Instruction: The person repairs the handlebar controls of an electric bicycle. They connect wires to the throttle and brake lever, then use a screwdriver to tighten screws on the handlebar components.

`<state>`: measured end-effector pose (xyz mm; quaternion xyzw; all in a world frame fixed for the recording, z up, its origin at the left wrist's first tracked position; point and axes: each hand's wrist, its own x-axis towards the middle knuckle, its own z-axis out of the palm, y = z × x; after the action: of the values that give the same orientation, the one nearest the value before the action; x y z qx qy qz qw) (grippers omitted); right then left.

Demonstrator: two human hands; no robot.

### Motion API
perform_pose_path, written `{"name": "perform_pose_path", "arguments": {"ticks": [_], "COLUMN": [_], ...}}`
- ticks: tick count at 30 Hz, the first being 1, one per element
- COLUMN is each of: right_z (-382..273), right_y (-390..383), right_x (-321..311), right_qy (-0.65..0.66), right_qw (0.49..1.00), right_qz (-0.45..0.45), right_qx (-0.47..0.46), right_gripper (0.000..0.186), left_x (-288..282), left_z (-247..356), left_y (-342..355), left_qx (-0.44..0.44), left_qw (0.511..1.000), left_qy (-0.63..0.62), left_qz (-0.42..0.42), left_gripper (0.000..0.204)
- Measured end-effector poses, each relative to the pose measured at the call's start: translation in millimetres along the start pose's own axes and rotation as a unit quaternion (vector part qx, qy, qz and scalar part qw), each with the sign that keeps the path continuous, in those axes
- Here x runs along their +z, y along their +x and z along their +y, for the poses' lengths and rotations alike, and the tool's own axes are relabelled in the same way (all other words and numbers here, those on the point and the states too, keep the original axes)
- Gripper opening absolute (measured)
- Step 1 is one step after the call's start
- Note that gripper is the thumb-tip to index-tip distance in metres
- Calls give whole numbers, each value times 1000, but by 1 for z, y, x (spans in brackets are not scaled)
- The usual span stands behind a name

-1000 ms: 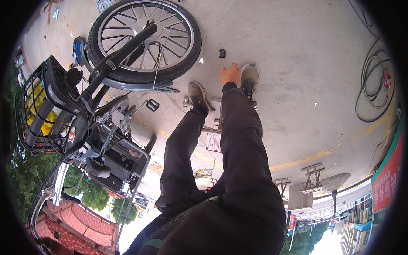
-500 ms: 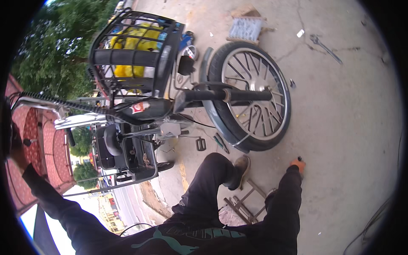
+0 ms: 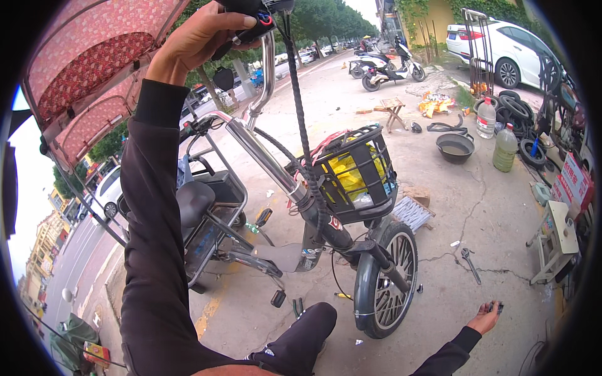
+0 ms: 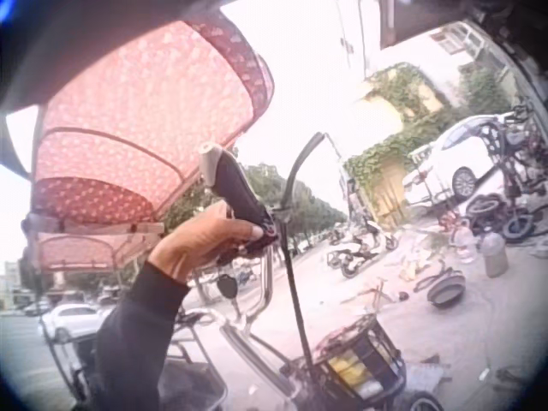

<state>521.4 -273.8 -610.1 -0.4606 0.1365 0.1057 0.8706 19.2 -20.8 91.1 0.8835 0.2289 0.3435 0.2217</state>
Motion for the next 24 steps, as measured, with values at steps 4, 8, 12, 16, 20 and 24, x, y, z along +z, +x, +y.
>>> {"name": "perform_pose_path", "arguments": {"ticks": [4,8,12,16,20,24], "right_z": [-156,-229,-264,-263,-247,-232], "right_y": [-108,-269,-388,-471,-501,-506], "right_x": [116,226,317,398,437,450], "right_qy": [102,-6,-128,-82,-59,-47], "right_qw": [952,877,681,508,425,409], "right_qz": [-285,-403,-461,-405,-375,-347], "right_qx": [-52,-260,-555,-756,-822,-843], "right_gripper": [34,37,37,36,44,48], "left_x": [-9,-10,-14,-20,-22,-31], "left_z": [-4,-1,-22,-25,-27,-39], "left_y": [11,2,13,21,20,27], "left_qx": [28,13,86,67,94,85], "left_qw": [998,998,993,992,983,975], "left_qy": [3,20,-51,-60,-84,-127], "left_qz": [-63,-57,-70,-93,-134,-163], "left_gripper": [25,33,35,37,42,59]}}
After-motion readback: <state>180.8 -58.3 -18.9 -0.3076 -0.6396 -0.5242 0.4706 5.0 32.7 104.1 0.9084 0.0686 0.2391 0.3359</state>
